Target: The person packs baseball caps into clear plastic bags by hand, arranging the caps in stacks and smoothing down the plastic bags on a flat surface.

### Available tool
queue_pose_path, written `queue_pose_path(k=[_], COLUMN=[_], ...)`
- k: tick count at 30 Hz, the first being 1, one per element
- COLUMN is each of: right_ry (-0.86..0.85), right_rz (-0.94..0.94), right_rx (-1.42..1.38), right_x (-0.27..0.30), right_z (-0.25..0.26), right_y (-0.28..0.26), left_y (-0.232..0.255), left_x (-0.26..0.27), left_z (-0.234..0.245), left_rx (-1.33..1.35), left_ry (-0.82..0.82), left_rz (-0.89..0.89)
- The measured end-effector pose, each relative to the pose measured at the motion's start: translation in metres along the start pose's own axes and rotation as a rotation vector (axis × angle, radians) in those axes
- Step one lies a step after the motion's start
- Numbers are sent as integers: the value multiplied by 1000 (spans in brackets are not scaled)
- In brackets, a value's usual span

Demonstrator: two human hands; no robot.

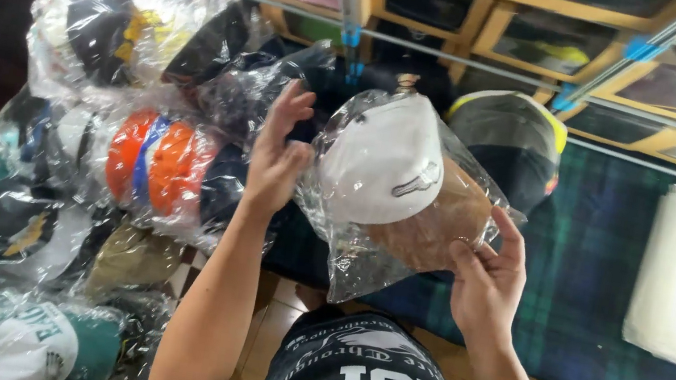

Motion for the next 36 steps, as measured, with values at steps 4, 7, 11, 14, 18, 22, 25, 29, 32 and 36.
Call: queue_pose_path(k=[4,7,11,14,18,22,25,29,32,36], right_ry=[5,-19,-108,-366,-175,284,381,405,433,464], right_rz=[-343,-765,-986,-729,-488,-485,-538,-552,-522,-523], right_rx=[-532,-629,-880,-913,-614,-288,-325,-335,-311,-306], right_x=[-23,-19,-9,-20,-36,-68,-79,-74,-79,-78], right_z=[48,61,86,118,155,226,260,265,281,286], right_y=[14,19,43,69,77,98,86,76,86,79], left_y=[-5,24,58,100,101,55,55,30,22,25], left_x=[28,56,88,90,93,85,52,45,40,39], left_z=[-33,-95,-166,-202,-218,-181,-124,-100,-87,-78], left_rx=[218,269,4,-271,-564,-465,-82,317,466,81], left_ry=[98,-105,-154,-81,-107,101,332,430,280,-40], left_rz=[155,96,-186,-441,-470,-360,-42,301,179,194])
Point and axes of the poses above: each hand's wrist, its own x-axis away from the middle knuckle, its own z-axis out of the back of the hand, y = z × x, the point moved 7 cm from there along -x, towards the middle knuckle, and after that the axes turned 8 degrees about y, right-handed, at the moved point
